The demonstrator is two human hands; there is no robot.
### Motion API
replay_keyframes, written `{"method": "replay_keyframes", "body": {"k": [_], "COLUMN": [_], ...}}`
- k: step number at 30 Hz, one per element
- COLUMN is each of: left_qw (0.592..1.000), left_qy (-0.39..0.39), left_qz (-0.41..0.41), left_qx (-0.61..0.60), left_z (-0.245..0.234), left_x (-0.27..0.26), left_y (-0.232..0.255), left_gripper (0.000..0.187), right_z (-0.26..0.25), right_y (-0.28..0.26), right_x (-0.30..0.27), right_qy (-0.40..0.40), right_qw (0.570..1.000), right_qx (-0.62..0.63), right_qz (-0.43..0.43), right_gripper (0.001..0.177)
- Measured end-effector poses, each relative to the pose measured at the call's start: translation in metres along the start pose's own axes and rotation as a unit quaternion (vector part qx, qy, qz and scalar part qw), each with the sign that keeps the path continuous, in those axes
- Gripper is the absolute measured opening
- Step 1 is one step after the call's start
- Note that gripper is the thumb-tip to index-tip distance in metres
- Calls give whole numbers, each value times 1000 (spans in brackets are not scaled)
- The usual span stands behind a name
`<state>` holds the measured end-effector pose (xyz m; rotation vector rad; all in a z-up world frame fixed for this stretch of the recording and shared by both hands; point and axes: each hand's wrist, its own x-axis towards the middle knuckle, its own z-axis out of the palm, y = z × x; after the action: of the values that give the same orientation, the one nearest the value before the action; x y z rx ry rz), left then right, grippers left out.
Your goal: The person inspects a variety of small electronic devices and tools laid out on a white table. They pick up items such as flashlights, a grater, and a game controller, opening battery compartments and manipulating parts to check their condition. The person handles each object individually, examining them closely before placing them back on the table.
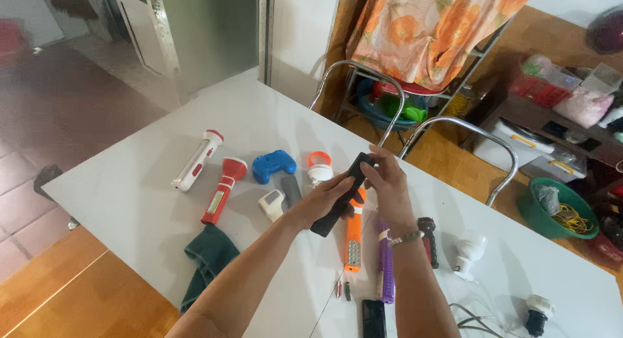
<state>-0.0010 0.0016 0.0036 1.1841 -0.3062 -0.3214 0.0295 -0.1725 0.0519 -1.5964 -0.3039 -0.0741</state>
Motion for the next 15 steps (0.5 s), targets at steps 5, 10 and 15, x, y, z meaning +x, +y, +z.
{"method": "replay_keyframes", "body": {"k": [5,10,15], "left_qw": [1000,997,991], "left_qy": [-9,47,101], "left_qz": [-16,-53,-68], "left_qx": [-8,19,48], "left_z": [2,2,6], "left_x": [5,9,11], "left_y": [10,18,7], "left_gripper": [43,35,35], "right_z": [-1,15,22], "right_y": [28,31,31], "right_x": [10,-1,-9], "right_qy": [13,41,32], "right_qw": [997,996,984], "right_qx": [74,69,159], "right_qz": [6,28,80], "right_gripper": [32,33,36]}}
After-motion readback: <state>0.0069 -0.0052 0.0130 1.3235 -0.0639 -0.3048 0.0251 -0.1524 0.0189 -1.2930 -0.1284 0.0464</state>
